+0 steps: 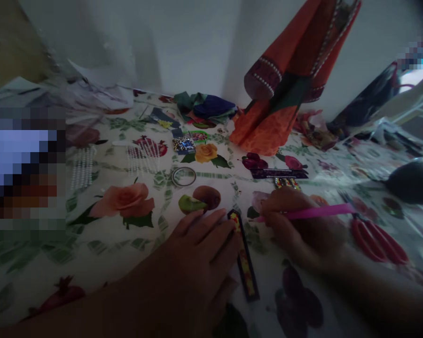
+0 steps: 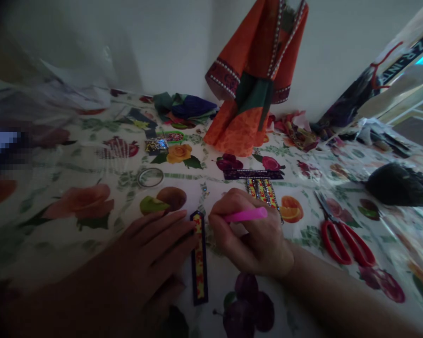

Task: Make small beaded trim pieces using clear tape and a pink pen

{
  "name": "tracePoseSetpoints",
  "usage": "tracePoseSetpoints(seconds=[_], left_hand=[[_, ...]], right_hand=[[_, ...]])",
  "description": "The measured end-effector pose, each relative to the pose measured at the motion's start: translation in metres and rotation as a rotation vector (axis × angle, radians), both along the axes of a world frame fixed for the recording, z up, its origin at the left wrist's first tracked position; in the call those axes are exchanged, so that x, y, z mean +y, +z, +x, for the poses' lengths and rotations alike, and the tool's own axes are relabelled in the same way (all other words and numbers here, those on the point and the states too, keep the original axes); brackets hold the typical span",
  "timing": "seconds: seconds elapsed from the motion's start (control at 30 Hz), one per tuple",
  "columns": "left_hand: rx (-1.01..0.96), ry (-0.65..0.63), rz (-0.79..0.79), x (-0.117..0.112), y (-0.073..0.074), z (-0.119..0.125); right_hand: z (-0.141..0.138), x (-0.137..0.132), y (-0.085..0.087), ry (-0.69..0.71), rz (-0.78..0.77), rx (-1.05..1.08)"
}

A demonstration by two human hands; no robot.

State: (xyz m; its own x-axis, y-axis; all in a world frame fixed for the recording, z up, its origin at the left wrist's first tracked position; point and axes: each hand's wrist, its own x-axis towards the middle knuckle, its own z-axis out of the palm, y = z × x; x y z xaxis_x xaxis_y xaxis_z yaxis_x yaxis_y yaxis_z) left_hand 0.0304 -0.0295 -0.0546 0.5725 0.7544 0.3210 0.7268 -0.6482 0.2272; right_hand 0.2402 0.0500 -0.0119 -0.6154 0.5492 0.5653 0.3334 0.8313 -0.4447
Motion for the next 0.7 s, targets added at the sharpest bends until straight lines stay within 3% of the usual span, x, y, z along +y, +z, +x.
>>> tracePoseSetpoints(seconds=[0.13,0.43,0.7], left_hand=[[-0.001,-0.022,-0.027,-0.002,-0.002,-0.001],[0.002,-0.022,-0.090,0.000,0.014,-0.003],[-0.012,-0.039,-0.067,0.002,0.020,-0.002]], right_hand=[[0.001,0.001,-0.001,-0.010,-0.007,0.005],[0.002,0.007,-0.009,0.049,-0.077,0.045],[0.004,0.008,-0.015,0.013,-0.172,0.107]])
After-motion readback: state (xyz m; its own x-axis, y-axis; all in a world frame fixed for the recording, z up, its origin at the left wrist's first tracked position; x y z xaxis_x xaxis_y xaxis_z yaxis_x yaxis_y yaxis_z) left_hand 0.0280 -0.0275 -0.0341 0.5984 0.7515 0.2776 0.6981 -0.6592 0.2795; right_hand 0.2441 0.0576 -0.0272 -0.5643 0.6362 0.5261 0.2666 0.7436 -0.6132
